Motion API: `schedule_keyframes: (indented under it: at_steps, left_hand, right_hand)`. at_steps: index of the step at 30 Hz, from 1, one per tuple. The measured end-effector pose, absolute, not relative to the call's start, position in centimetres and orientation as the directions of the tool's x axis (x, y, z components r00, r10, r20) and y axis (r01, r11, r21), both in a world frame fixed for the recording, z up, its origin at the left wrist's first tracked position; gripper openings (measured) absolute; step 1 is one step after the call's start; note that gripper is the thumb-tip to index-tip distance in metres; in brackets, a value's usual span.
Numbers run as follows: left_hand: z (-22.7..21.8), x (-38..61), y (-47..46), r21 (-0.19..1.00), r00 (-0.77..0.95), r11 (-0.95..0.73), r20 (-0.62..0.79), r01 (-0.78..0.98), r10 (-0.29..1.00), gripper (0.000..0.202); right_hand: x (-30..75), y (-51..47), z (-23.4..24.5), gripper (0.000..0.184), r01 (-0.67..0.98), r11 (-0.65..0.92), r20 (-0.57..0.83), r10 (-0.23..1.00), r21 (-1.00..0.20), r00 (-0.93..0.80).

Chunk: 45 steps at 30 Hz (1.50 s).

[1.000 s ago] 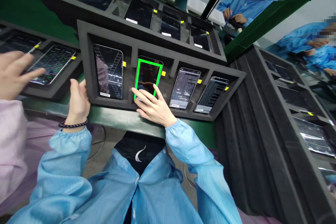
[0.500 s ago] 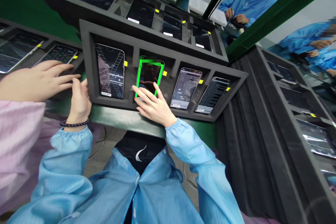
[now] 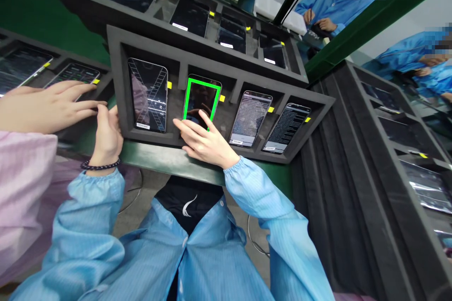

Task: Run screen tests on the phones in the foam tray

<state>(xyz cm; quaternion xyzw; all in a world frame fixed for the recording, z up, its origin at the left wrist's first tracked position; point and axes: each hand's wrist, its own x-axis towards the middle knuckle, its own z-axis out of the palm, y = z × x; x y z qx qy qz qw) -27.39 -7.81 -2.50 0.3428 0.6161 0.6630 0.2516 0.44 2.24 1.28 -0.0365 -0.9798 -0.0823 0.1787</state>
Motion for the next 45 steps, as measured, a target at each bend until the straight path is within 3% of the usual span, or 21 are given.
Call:
schedule_keyframes:
  at_steps: [3, 9, 12, 15, 19, 23, 27, 32, 35, 45]
  left_hand:
    - [-4.9, -24.5, -7.6, 0.990, -0.659, -0.121, 0.043, -0.074, 0.751, 0.071]
    - [-4.7, -25.3, -7.5, 0.981, -0.665, -0.123, -0.006, -0.147, 0.747, 0.082]
    - [-4.6, -25.3, -7.5, 0.980, -0.670, -0.125, -0.013, -0.157, 0.742, 0.084]
    - [-4.6, -25.1, -7.5, 0.979, -0.668, -0.128, -0.014, -0.162, 0.744, 0.082]
    - [-4.7, -25.0, -7.5, 0.977, -0.667, -0.131, -0.014, -0.166, 0.745, 0.081]
    - [-4.8, -25.1, -7.5, 0.977, -0.666, -0.134, -0.009, -0.163, 0.746, 0.080]
    - [-4.8, -25.1, -7.5, 0.977, -0.667, -0.137, -0.007, -0.163, 0.745, 0.080]
    - [-4.8, -25.2, -7.4, 0.977, -0.671, -0.131, -0.016, -0.169, 0.742, 0.082]
    - [-4.9, -25.2, -7.4, 0.977, -0.673, -0.131, -0.016, -0.168, 0.740, 0.082]
    - [-5.1, -25.3, -7.4, 0.977, -0.668, -0.149, 0.009, -0.153, 0.744, 0.080]
  right_hand:
    - [0.3, 2.6, 1.8, 0.029, 0.006, 0.978, 0.295, -0.057, 0.207, -0.954]
    - [-0.1, 3.2, 2.5, 0.031, -0.013, 0.982, 0.260, -0.062, 0.189, -0.964]
    - [-0.3, 3.3, 2.7, 0.030, -0.069, 0.976, 0.206, -0.112, 0.205, -0.972]
    - [-0.4, 3.4, 2.7, 0.029, -0.009, 0.975, 0.254, -0.067, 0.224, -0.965]
    - [-0.4, 3.5, 2.6, 0.029, -0.086, 0.968, 0.250, -0.146, 0.236, -0.957]
    - [-0.3, 3.8, 2.6, 0.027, -0.031, 0.969, 0.270, -0.099, 0.247, -0.958]
    - [-0.3, 4.0, 2.8, 0.031, -0.127, 0.954, 0.226, -0.192, 0.272, -0.955]
    - [-0.5, 4.2, 3.1, 0.033, -0.095, 0.945, 0.231, -0.173, 0.313, -0.957]
    - [-0.6, 4.5, 3.3, 0.036, -0.185, 0.934, 0.148, -0.238, 0.307, -0.960]
    - [-0.8, 5.4, 4.9, 0.037, -0.233, 0.893, 0.002, -0.253, 0.385, -0.968]
